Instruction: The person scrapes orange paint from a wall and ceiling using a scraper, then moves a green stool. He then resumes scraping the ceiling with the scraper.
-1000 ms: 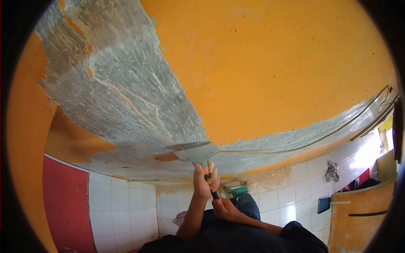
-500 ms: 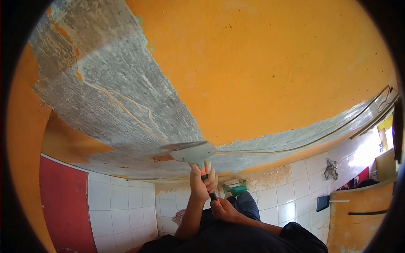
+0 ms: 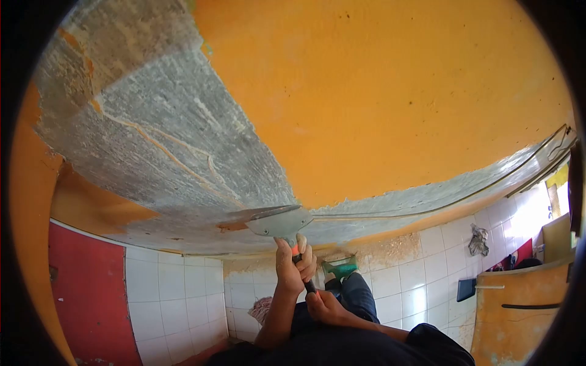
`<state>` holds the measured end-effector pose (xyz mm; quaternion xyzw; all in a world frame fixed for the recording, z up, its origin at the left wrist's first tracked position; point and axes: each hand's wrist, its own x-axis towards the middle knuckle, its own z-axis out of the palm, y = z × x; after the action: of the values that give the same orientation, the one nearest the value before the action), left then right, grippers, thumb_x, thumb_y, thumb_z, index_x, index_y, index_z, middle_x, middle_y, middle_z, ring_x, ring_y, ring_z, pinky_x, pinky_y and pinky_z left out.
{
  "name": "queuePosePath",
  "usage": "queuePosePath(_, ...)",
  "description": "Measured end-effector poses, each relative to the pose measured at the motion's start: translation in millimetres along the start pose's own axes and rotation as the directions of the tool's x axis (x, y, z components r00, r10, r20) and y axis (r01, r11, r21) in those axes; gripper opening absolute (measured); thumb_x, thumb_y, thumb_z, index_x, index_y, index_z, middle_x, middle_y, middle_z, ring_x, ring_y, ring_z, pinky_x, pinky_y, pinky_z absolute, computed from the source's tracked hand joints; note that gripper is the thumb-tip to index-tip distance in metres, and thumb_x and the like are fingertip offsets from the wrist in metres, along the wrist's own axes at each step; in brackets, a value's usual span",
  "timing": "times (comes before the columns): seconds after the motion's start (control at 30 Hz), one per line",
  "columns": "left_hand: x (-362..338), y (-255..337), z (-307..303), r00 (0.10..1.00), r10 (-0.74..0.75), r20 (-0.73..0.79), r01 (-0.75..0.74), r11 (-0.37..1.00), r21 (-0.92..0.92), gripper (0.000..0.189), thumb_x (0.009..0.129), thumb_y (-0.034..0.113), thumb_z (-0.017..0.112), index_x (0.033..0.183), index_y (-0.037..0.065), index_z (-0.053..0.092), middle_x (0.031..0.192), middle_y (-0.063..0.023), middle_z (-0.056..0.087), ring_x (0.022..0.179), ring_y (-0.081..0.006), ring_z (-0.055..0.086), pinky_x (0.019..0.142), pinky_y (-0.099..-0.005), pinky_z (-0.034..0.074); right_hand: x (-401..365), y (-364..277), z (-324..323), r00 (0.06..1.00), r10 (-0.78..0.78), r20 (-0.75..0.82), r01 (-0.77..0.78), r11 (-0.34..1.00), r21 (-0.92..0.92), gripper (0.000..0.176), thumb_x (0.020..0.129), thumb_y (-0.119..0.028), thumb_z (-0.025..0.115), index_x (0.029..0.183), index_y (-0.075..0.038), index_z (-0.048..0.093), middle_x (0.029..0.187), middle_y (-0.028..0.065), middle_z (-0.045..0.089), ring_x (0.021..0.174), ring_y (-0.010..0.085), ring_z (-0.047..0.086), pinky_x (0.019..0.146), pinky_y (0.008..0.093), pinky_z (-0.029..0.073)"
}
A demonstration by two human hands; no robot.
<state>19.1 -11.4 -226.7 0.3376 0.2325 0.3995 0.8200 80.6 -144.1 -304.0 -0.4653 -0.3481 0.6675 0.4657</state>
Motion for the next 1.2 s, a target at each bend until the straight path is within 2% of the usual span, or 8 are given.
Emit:
queuePosePath(0.27,-2.5,7.9,7.9,1.000,0.016,-0.005,-0.016,1.000,-0.005,0.056,0.088,0.068,0.027,0.079,0.015,0.040,0.046,0.0061,0.024,0.033,-0.0046,0.018,0.030,-0.0212,0.019,-0.6,-4.2,3.2,1.000,-0.016,0.006,0.016,1.000,-0.002,0.051,0.096,-0.051,0.034,0.071,-0.008,0.044,0.058,-0.0007,0.046,0.050,0.0076,0.044,0.046,0.0234,0.035)
queuePosePath(0.37,1.5,3.9,3.3,1.000,-0.021,-0.001,0.021,1.000,-0.005,0.056,0.088,0.068,0.027,0.078,0.015,0.040,0.045,0.0061,0.024,0.033,-0.0047,0.018,0.030,-0.0214,0.019,0.4,-7.2,3.0,0.999,-0.022,-0.027,0.022,1.000,-0.019,0.049,0.097,-0.047,0.033,0.071,-0.008,0.044,0.058,-0.0003,0.047,0.050,0.0078,0.044,0.046,0.0235,0.036)
queuePosePath(0.47,-2.1,6.7,10.0,1.000,0.023,0.003,-0.023,1.000,0.000,0.056,0.088,0.068,0.027,0.078,0.015,0.041,0.046,0.0060,0.024,0.032,-0.0049,0.018,0.030,-0.0217,0.019,-4.0,-10.7,2.7,1.000,-0.016,-0.014,0.015,0.996,-0.086,0.047,0.098,-0.045,0.033,0.071,-0.008,0.044,0.058,-0.0004,0.047,0.050,0.0075,0.044,0.046,0.0235,0.036)
queuePosePath(0.6,-0.5,8.6,7.1,1.000,-0.004,0.024,0.004,1.000,-0.027,0.055,0.088,0.068,0.027,0.079,0.015,0.040,0.046,0.0060,0.024,0.032,-0.0050,0.018,0.029,-0.0218,0.019,-1.8,-7.9,6.2,0.997,-0.062,-0.036,0.060,0.996,-0.061,0.046,0.098,-0.044,0.032,0.072,-0.008,0.044,0.057,-0.0007,0.047,0.049,0.0074,0.044,0.045,0.0234,0.035)
queuePosePath(1.03,-1.1,12.4,13.7,1.000,-0.023,-0.009,0.022,0.999,-0.023,0.056,0.088,0.068,0.026,0.077,0.016,0.040,0.046,0.0063,0.024,0.032,-0.0050,0.018,0.029,-0.0217,0.018,-9.9,-21.1,7.3,1.000,0.002,0.021,-0.003,0.999,0.054,0.046,0.098,-0.046,0.034,0.074,-0.008,0.043,0.059,-0.0006,0.045,0.050,0.0075,0.043,0.045,0.0231,0.036)
queuePosePath(1.2,-1.1,14.4,16.2,1.000,0.006,0.004,-0.006,1.000,-0.009,0.056,0.088,0.068,0.025,0.078,0.016,0.040,0.046,0.0062,0.024,0.032,-0.0050,0.018,0.028,-0.0216,0.018,-10.2,-19.3,5.1,0.999,0.005,0.043,-0.007,0.999,0.042,0.046,0.097,-0.047,0.034,0.075,-0.008,0.043,0.059,-0.0007,0.045,0.050,0.0077,0.044,0.046,0.0233,0.036)
